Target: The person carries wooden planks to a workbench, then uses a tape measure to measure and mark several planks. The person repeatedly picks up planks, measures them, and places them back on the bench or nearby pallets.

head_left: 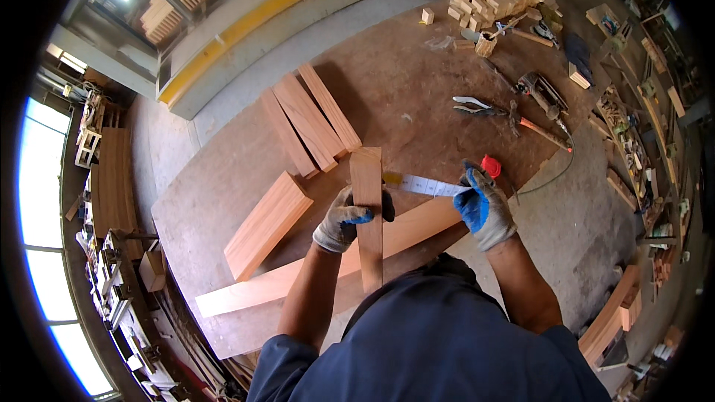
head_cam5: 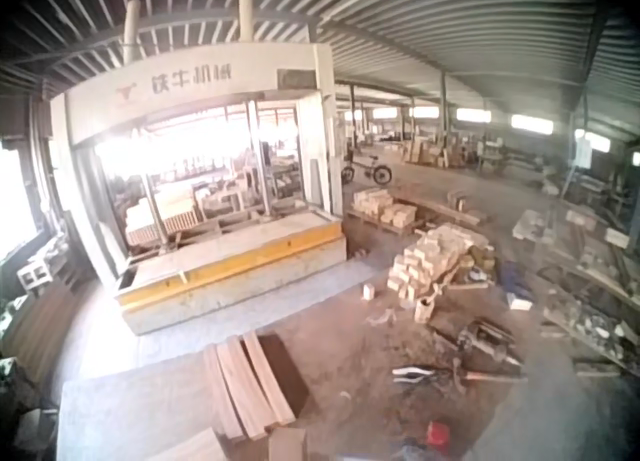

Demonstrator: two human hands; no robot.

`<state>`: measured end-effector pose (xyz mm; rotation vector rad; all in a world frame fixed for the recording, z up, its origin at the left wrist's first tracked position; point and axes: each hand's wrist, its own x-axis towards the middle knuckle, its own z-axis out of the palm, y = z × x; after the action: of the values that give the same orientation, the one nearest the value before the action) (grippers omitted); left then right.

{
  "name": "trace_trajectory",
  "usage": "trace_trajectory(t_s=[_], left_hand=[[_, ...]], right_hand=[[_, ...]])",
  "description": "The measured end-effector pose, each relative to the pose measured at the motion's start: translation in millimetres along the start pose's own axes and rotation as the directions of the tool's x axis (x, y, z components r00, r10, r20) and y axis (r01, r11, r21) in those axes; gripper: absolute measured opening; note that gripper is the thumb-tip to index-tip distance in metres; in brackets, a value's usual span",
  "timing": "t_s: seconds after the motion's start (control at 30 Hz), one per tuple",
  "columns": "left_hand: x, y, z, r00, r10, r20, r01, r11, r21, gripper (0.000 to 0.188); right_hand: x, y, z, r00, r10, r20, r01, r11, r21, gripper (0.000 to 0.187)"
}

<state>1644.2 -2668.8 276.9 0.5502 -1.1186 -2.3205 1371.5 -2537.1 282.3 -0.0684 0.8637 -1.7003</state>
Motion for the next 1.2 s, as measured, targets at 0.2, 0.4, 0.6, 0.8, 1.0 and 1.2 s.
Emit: trace_trajectory(t_s=[0.2, 0.4, 0.6, 0.8, 1.0, 1.2], left_hand=[[6, -10, -12, 1.000, -0.005, -0.008, 0.005, 0.999, -0.044, 0.063], [9, -15, -21, 1.000, -0.017, -0.018, 0.015, 0.996, -0.093, 0.059], [10, -17, -21, 0.997, -0.039, -0.069, 0.035, 0.998, -0.057, 0.065], [11, -17, -21, 0.996, -0.050, -0.070, 0.045, 0.996, -0.077, 0.063], [13, -22, -23, 0.999, -0.018, -0.049, 0.012, 0.993, -0.117, 0.066], [15, -22, -22, 0.998, -0.021, -0.056, 0.015, 0.994, -0.112, 0.064]], right_hand=[[-2, -6, -6, 0.999, 0.024, -0.046, -0.026, 0.999, -0.039, 0.032], [-1, -6, -14, 0.999, 0.026, -0.032, -0.029, 0.995, -0.094, 0.035], [-9, -9, 1, 0.997, -0.016, -0.080, -0.014, 0.936, -0.351, 0.024], [-13, -15, 5, 0.995, -0.025, -0.098, -0.027, 0.868, -0.496, 0.017], [-16, -24, 14, 0.992, -0.062, -0.111, -0.029, 0.741, -0.671, 0.012], [-17, -28, 14, 0.987, -0.107, -0.124, -0.024, 0.658, -0.752, 0.011]])
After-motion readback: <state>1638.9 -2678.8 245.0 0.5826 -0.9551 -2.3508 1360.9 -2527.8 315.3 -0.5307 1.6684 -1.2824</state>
